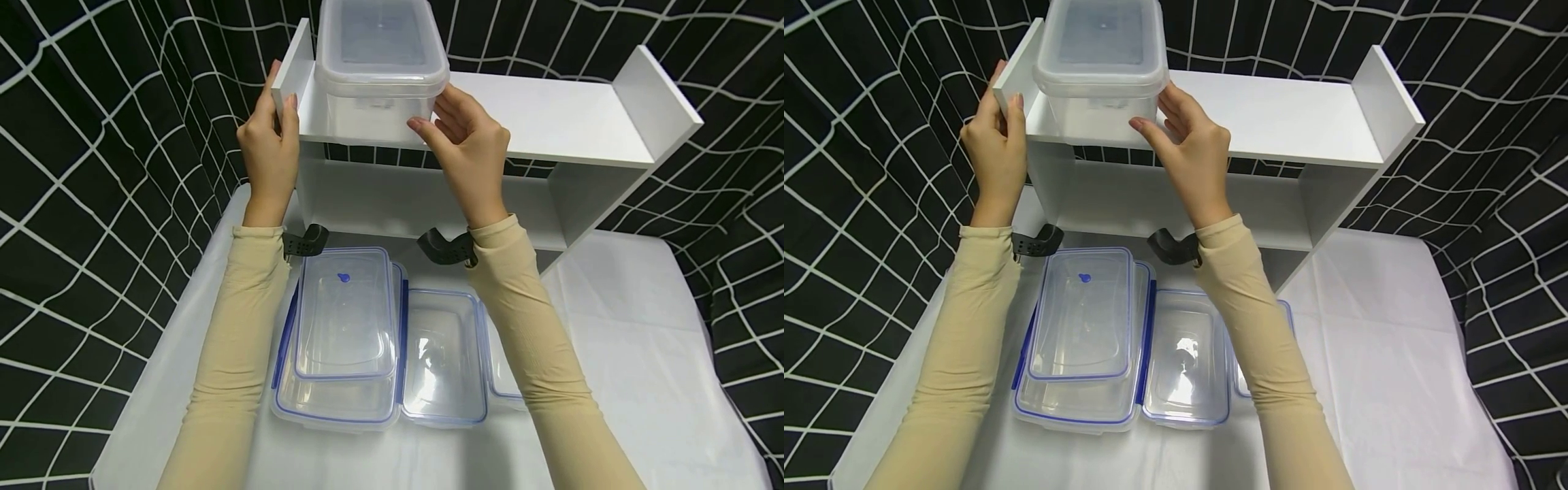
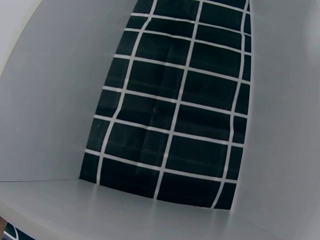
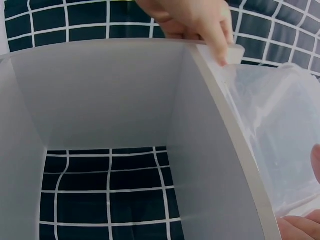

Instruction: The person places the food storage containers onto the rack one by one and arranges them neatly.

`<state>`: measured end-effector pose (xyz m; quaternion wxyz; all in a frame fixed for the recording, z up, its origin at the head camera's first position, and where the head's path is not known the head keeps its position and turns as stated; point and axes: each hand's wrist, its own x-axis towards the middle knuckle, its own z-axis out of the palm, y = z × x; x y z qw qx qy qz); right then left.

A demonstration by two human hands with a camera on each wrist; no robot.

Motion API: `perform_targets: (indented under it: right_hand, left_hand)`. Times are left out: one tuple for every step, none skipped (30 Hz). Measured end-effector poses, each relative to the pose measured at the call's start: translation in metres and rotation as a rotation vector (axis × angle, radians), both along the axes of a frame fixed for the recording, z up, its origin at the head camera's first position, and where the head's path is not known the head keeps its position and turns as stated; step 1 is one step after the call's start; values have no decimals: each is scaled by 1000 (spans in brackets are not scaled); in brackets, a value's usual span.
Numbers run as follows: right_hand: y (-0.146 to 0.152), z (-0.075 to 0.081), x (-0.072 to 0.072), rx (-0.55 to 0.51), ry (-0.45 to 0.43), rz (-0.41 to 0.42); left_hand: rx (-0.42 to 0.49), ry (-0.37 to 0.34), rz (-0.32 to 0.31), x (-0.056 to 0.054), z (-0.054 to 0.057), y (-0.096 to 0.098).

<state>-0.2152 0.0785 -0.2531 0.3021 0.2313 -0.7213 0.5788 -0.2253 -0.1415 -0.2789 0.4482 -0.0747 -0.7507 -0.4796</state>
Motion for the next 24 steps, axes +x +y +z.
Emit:
perform_targets:
  right_hand:
    - [0,0,0,4,2,-4]
    - [0,0,0,3,-1,-7]
    - [-1,0,0,5,-2,-11]
    - [-1,-1,0,9,1,-16]
    - [-1,-1,1,11,2,-20]
    - [-1,-1,1,16,5,-24]
    - [-1,-1,1,21,9,-29]
    - [-1,-1,1,26,11,-33]
    - [-1,-1,1,30,13,-38]
    - [-1,-1,2,32,12,-42]
    - [-1,-1,2,33,13,-44]
    - [-1,-1,2,35,16,-46]
    - [-1,-1,2,35,20,-46]
    - [-1,-1,2,34,25,-45]
    - [-1,-2,2,34,31,-44]
    - [-1,-2,2,32,26,-42]
    - [-1,-2,2,35,33,-42]
    - [-1,-2,1,36,36,-42]
    - [-1,-3,1,37,38,-40]
    - [-1,-3,1,33,27,-36]
    - [-2,-2,0,32,18,-33]
    - [-2,-2,0,38,17,-33]
    - [-3,-2,0,42,18,-34]
    - [-3,-2,1,43,7,-33]
  left_hand:
    - [-1,1,0,0,0,0]
    - [-1,3,1,0,0,1]
    - [-2,6,4,0,0,1]
    - [-3,8,6,0,0,1]
    - [-1,8,8,0,0,1]
    - [4,6,8,0,0,2]
    - [11,3,4,0,0,2]
    - [18,-5,-2,1,0,2]
    - [35,-22,-12,1,-1,2]
    - [51,-39,-26,1,-1,3]
    - [70,-56,-43,1,-2,3]
    - [91,-73,-57,1,-2,3]
    - [107,-87,-70,1,-3,4]
    - [114,-86,-75,0,-4,4]
    - [123,-79,-80,0,-5,5]
    - [121,-64,-82,0,-5,5]
    - [121,-50,-83,0,-6,5]
    - [123,-48,-80,0,-6,6]
    - [118,-36,-75,0,-7,6]
    - [109,-30,-72,1,-7,6]
    - [106,-37,-69,1,-7,6]
    - [107,-43,-68,2,-7,6]
    - [113,-57,-68,2,-6,5]
    - [116,-70,-66,3,-6,5]
